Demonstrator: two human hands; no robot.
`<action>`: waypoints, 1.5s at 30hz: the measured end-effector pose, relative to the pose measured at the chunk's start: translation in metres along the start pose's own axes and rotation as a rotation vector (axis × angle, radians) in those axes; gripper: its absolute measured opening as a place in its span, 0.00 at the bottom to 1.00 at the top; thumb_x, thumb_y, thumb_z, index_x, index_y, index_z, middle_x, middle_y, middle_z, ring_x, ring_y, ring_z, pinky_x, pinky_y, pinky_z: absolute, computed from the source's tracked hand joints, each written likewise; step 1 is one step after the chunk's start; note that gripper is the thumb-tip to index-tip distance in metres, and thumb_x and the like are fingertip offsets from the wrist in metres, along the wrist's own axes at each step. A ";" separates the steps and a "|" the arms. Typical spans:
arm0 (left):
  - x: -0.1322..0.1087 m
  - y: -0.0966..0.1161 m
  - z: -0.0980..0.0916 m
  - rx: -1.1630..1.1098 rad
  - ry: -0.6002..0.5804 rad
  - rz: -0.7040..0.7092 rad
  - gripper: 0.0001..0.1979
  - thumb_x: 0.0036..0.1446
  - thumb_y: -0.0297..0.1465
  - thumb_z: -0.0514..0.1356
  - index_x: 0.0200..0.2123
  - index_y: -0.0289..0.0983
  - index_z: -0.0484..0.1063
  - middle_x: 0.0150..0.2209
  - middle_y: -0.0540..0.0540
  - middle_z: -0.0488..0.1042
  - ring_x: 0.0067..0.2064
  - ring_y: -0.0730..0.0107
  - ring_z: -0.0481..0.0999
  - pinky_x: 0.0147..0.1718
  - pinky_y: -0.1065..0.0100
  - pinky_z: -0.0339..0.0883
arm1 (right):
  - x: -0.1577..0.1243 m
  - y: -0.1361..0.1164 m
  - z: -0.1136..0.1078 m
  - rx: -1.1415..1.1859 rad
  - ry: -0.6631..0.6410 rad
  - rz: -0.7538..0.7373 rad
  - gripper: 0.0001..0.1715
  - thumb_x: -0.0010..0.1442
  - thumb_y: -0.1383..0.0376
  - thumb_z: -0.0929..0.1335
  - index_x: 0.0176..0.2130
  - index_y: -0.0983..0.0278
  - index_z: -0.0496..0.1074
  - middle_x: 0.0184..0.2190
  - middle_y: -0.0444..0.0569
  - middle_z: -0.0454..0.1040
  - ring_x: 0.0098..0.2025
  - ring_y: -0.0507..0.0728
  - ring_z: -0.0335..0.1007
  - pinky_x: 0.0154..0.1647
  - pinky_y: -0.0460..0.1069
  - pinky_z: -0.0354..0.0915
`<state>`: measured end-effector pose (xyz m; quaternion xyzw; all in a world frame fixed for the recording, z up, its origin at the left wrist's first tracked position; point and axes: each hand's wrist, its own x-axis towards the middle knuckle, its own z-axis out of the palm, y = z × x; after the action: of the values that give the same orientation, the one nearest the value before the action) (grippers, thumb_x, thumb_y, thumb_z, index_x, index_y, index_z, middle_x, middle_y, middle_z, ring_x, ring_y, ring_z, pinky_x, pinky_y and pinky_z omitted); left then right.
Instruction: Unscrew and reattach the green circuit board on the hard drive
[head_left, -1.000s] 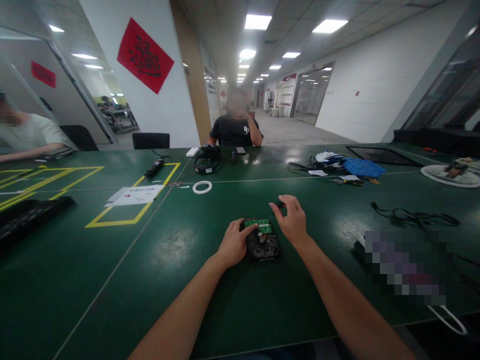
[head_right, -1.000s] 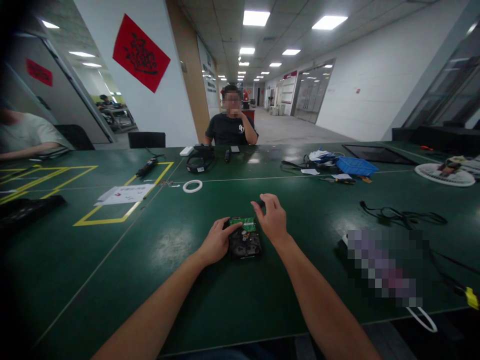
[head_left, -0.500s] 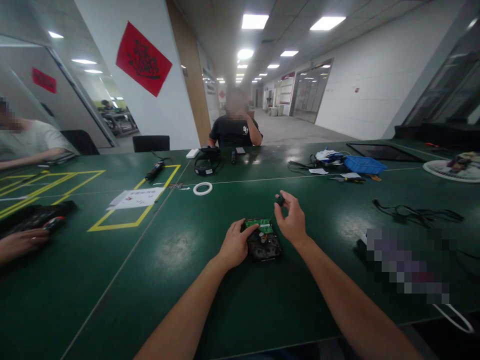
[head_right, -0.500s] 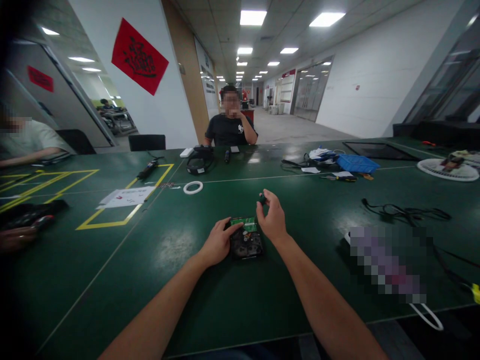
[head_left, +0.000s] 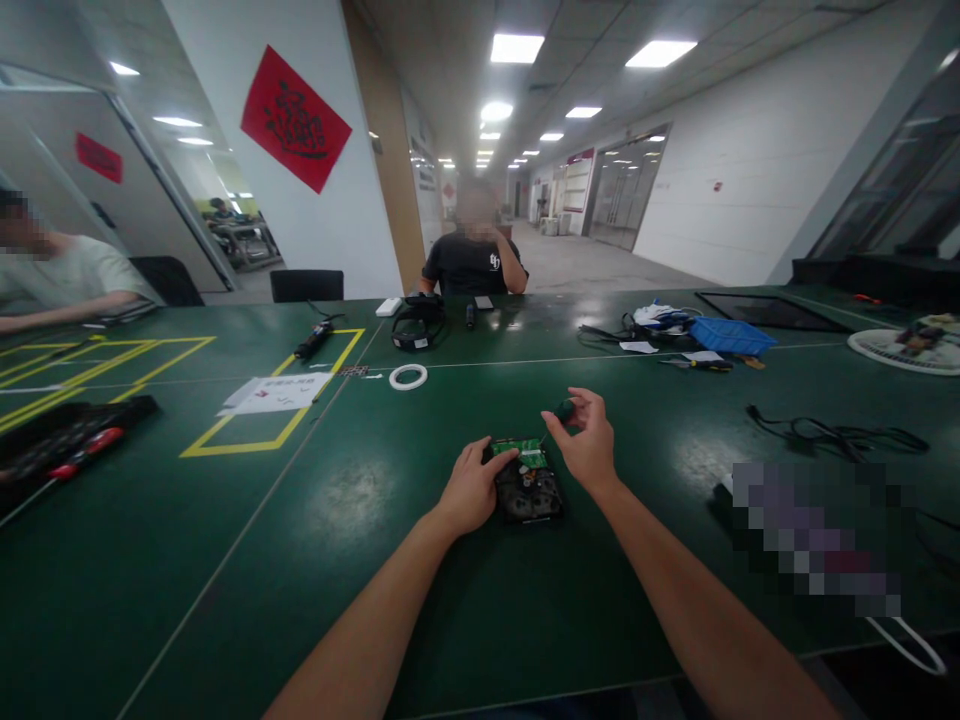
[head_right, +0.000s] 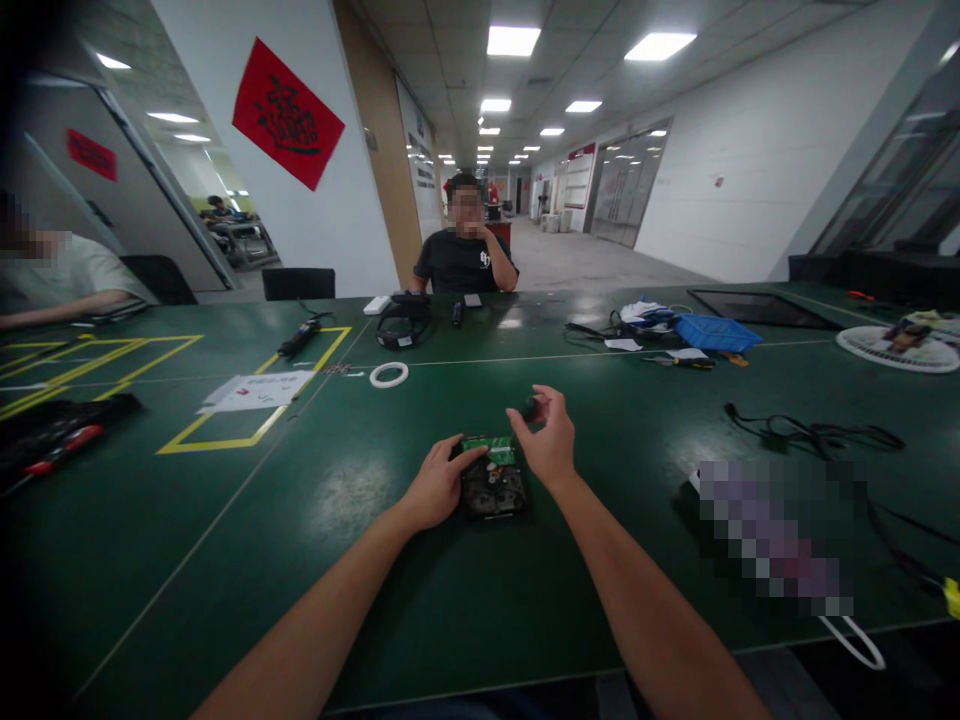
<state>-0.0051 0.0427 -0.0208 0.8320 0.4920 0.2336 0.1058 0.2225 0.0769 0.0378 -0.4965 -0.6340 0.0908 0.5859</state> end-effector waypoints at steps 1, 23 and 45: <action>0.000 0.000 0.000 0.000 -0.001 -0.001 0.38 0.54 0.17 0.56 0.66 0.52 0.63 0.68 0.41 0.54 0.69 0.48 0.53 0.63 0.44 0.56 | 0.000 0.000 0.000 -0.018 -0.016 0.004 0.27 0.57 0.52 0.74 0.51 0.61 0.69 0.43 0.51 0.76 0.38 0.57 0.75 0.42 0.53 0.73; 0.010 -0.004 -0.041 -0.137 -0.229 0.088 0.51 0.50 0.27 0.63 0.72 0.54 0.44 0.65 0.42 0.57 0.67 0.44 0.55 0.66 0.41 0.48 | 0.030 0.093 -0.047 -0.857 -0.451 0.247 0.16 0.66 0.57 0.65 0.50 0.59 0.75 0.45 0.53 0.73 0.44 0.59 0.72 0.42 0.52 0.65; -0.009 0.012 -0.018 -0.098 -0.007 0.082 0.33 0.53 0.49 0.69 0.61 0.49 0.70 0.65 0.41 0.57 0.60 0.47 0.67 0.59 0.46 0.63 | 0.007 0.025 -0.021 -0.451 -0.682 -0.123 0.10 0.67 0.59 0.66 0.41 0.60 0.76 0.41 0.49 0.75 0.44 0.56 0.72 0.47 0.49 0.64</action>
<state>-0.0081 0.0279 -0.0032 0.8461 0.4451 0.2586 0.1384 0.2546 0.0848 0.0314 -0.5152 -0.8243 0.0736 0.2230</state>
